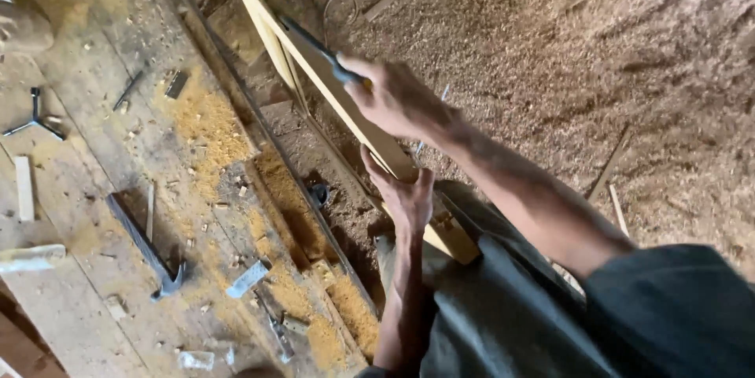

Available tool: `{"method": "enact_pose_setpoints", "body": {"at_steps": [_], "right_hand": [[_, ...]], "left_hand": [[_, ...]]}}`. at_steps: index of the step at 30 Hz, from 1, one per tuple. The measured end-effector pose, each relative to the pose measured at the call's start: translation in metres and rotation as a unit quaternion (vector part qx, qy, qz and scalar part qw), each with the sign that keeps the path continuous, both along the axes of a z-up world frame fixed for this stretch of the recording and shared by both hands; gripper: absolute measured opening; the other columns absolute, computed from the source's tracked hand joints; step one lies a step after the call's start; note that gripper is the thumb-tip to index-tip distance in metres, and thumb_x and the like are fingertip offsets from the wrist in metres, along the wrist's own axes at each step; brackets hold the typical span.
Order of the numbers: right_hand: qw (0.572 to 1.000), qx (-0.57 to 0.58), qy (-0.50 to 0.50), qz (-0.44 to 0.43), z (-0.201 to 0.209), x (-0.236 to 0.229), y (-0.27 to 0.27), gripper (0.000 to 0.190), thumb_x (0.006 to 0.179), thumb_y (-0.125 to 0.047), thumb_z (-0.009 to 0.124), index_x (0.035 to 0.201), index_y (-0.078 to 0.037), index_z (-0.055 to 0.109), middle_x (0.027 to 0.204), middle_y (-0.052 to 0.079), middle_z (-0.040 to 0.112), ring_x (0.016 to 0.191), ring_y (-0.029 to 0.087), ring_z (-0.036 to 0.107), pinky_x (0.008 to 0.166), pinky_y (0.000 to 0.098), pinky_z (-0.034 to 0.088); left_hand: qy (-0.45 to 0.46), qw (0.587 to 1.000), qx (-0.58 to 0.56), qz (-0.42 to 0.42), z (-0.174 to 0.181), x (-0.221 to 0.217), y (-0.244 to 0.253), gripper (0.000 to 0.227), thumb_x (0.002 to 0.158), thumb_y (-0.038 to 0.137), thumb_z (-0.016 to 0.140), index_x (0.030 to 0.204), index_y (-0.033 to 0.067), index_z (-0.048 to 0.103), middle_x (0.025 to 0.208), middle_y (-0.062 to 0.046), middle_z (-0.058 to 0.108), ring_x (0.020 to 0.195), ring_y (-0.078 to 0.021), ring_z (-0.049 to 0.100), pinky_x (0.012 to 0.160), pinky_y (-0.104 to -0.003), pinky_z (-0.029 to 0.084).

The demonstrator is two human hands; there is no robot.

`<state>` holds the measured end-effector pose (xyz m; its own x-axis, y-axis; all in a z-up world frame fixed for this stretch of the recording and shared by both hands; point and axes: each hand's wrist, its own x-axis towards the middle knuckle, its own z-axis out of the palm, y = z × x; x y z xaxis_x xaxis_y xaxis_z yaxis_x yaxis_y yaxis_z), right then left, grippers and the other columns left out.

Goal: Filing and smoothing a recessed slot in a wooden board using a hand file in a workshop.

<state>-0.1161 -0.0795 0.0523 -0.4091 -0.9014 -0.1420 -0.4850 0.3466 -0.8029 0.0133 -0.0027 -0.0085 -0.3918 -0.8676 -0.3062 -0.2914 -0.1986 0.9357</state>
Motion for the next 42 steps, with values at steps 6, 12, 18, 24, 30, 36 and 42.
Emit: {"method": "enact_pose_setpoints", "body": {"at_steps": [6,12,18,24,30,36,42], "right_hand": [[0.999,0.027,0.027,0.029,0.016,-0.004,-0.007,0.041,0.109,-0.013,0.045,0.146,0.003,0.050,0.091,0.016,0.074,0.039,0.004,0.046,0.029,0.0184,0.032],[0.999,0.023,0.031,0.008,0.002,-0.002,-0.009,0.040,0.109,-0.013,0.047,0.145,0.006,0.051,0.101,0.020,0.075,0.039,0.004,0.045,0.028,0.0189,0.031],[0.999,0.047,0.010,0.006,0.014,0.005,0.003,0.043,0.109,-0.015,0.047,0.148,0.002,0.049,0.109,0.021,0.073,0.040,0.005,0.043,0.028,0.0196,0.031],[0.998,0.011,0.053,0.019,-0.001,0.007,0.005,0.040,0.110,-0.012,0.045,0.146,0.006,0.050,0.098,0.020,0.072,0.043,0.005,0.046,0.030,0.0188,0.032],[0.998,-0.045,0.053,0.007,-0.025,-0.003,-0.027,0.038,0.110,-0.011,0.047,0.142,0.007,0.053,0.094,0.016,0.072,0.042,0.004,0.045,0.028,0.0191,0.032],[0.996,-0.053,0.068,-0.007,-0.018,0.018,-0.005,0.033,0.111,-0.010,0.054,0.141,0.002,0.059,0.102,0.032,0.072,0.047,0.016,0.060,0.051,0.0293,0.055],[0.996,-0.044,0.077,-0.026,-0.005,0.026,0.006,0.032,0.109,-0.014,0.055,0.138,-0.002,0.062,0.102,0.027,0.074,0.067,0.029,0.070,0.057,0.0357,0.056]], "left_hand": [[0.035,0.999,-0.013,-0.007,-0.020,0.010,0.001,0.109,0.070,0.016,0.070,0.158,0.0132,0.006,0.146,-0.030,0.039,0.103,-0.0350,0.061,0.091,-0.057,0.065],[-0.028,0.998,0.042,-0.029,-0.005,0.013,0.003,0.111,0.068,0.018,0.068,0.159,0.0199,0.004,0.162,-0.028,0.026,0.114,-0.0420,0.061,0.091,-0.063,0.062],[0.029,1.000,0.011,-0.001,-0.013,0.008,0.002,0.113,0.065,0.013,0.065,0.161,0.0113,0.005,0.136,-0.027,0.041,0.083,-0.0279,0.060,0.072,-0.052,0.065],[0.042,0.999,-0.008,-0.019,-0.023,0.019,0.004,0.117,0.066,0.018,0.069,0.161,0.0106,0.002,0.149,-0.028,0.033,0.105,-0.0351,0.057,0.085,-0.057,0.059],[0.008,1.000,-0.006,-0.020,-0.021,0.019,0.003,0.116,0.066,0.020,0.069,0.162,0.0139,0.004,0.141,-0.029,0.042,0.087,-0.0298,0.059,0.075,-0.055,0.062],[0.019,0.998,-0.049,0.018,-0.025,0.021,0.009,0.115,0.063,0.011,0.066,0.165,0.0089,0.013,0.106,-0.030,0.050,0.089,-0.0389,0.054,0.075,-0.050,0.049],[0.012,0.999,-0.047,0.005,-0.026,0.022,0.009,0.117,0.064,0.008,0.067,0.166,0.0078,0.010,0.108,-0.032,0.051,0.089,-0.0406,0.055,0.075,-0.052,0.049]]}}
